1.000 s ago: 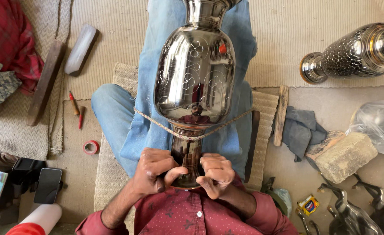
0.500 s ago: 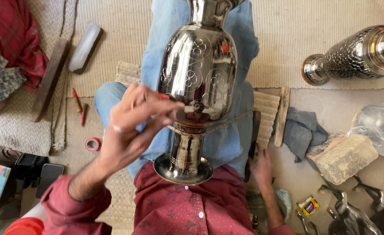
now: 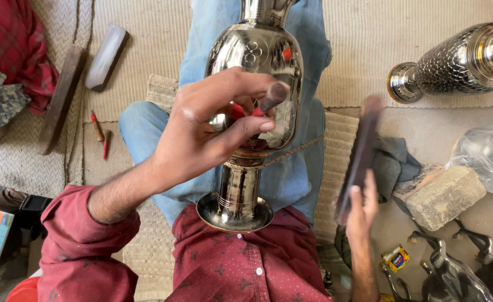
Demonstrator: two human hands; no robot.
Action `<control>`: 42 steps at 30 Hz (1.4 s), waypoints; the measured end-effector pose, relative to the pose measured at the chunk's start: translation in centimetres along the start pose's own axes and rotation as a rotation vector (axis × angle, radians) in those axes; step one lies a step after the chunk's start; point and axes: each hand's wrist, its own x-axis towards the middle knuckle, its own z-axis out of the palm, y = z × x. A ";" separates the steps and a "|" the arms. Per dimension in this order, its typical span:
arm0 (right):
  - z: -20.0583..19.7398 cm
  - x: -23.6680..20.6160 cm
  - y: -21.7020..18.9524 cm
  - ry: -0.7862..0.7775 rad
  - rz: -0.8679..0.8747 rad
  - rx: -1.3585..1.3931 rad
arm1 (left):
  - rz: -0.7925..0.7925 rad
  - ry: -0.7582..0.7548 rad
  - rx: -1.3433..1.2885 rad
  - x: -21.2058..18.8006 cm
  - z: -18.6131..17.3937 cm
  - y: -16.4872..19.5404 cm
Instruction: The person sits cross-legged on the floor with a silver-plated vase held on their lap by a rope strap. They hold a small punch against the vase surface and strike it with a wooden mallet, working repeated blows around the body to chase a decorative floral pattern into the metal.
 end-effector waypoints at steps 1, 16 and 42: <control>0.0 -0.3 -0.9 -0.024 -0.131 0.120 | 0.028 -0.002 0.010 0.1 0.1 -0.1; -1.5 -1.7 -9.2 -0.257 -0.321 -0.028 | 0.141 -0.192 0.018 1.9 1.0 -0.1; -2.3 -0.8 -14.0 -0.045 -0.592 -0.663 | 0.408 -0.520 0.046 4.3 0.3 -3.1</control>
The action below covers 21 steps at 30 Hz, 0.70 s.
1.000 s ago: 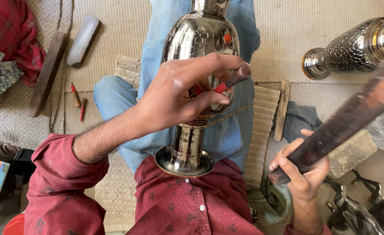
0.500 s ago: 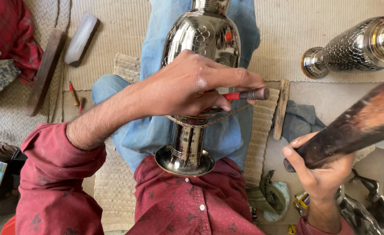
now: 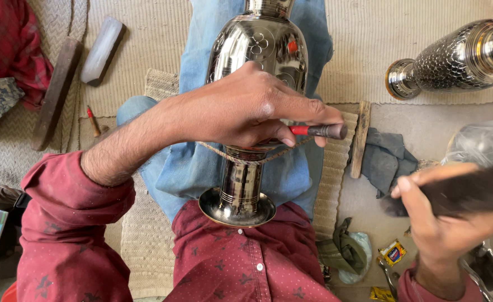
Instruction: The person sits cross-legged on the floor with a silver-plated vase held on their lap by a rope strap. They hold a small punch against the vase surface and strike it with a wooden mallet, working repeated blows around the body to chase a decorative floral pattern into the metal.
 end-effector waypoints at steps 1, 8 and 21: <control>-0.4 0.6 -0.5 -0.006 0.029 -0.147 | -0.004 -0.004 0.004 -0.2 0.0 0.1; -3.6 6.4 -2.4 -0.236 -0.751 -0.607 | -0.156 0.343 0.183 -2.1 2.7 2.4; -4.4 12.6 -7.5 -0.712 -0.370 -0.400 | -0.479 1.050 0.109 -3.0 9.1 4.4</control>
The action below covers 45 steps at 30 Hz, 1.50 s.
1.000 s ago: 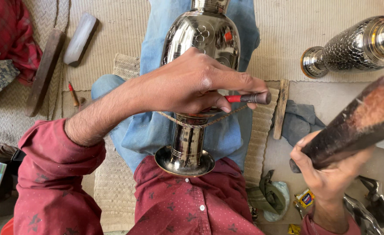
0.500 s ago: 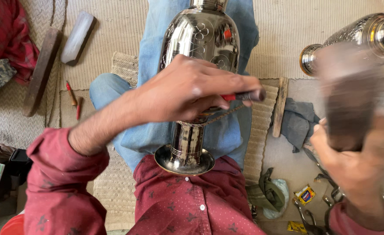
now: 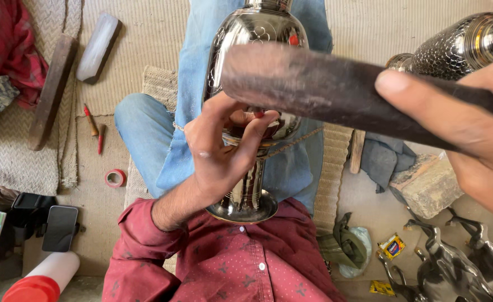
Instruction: The person sits cross-legged on the floor with a silver-plated vase held on their lap by a rope strap. They hold a small punch against the vase surface and strike it with a wooden mallet, working repeated blows around the body to chase a decorative floral pattern into the metal.
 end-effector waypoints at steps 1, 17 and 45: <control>-0.2 0.3 0.0 0.011 0.012 0.012 | -0.045 0.026 -0.051 0.0 0.1 0.1; 7.9 -6.9 3.7 0.423 -0.094 -0.485 | 0.412 -0.775 0.058 6.9 -2.0 -0.9; 11.4 -4.7 2.4 0.506 -0.025 -0.048 | 0.428 -0.704 0.085 5.8 -2.4 -0.7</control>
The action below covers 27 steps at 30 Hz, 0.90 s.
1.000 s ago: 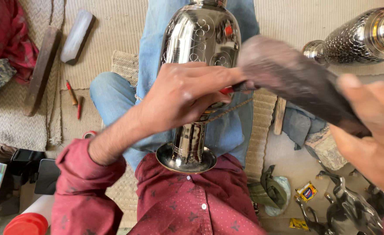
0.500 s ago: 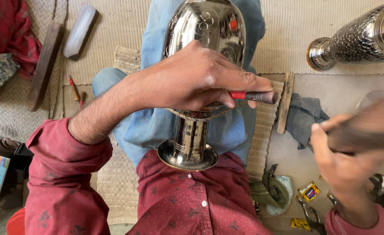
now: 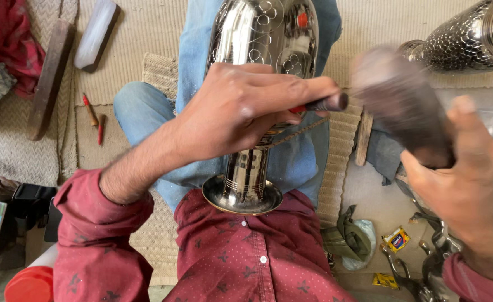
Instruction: The person sits cross-legged on the floor with a silver-plated vase held on their lap by a rope strap. They hold a small punch against the vase surface and strike it with a wooden mallet, working repeated blows around the body to chase a decorative floral pattern into the metal.
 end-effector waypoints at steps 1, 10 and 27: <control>-0.1 0.3 -0.7 0.019 0.077 0.205 | -0.003 0.049 -0.022 -0.3 0.1 0.3; -4.5 6.3 -1.8 -0.303 0.099 -0.028 | -0.245 0.505 0.065 -2.8 3.2 3.1; -3.1 6.6 -2.6 -0.395 0.094 0.059 | -0.249 0.932 -0.193 -8.3 10.8 1.0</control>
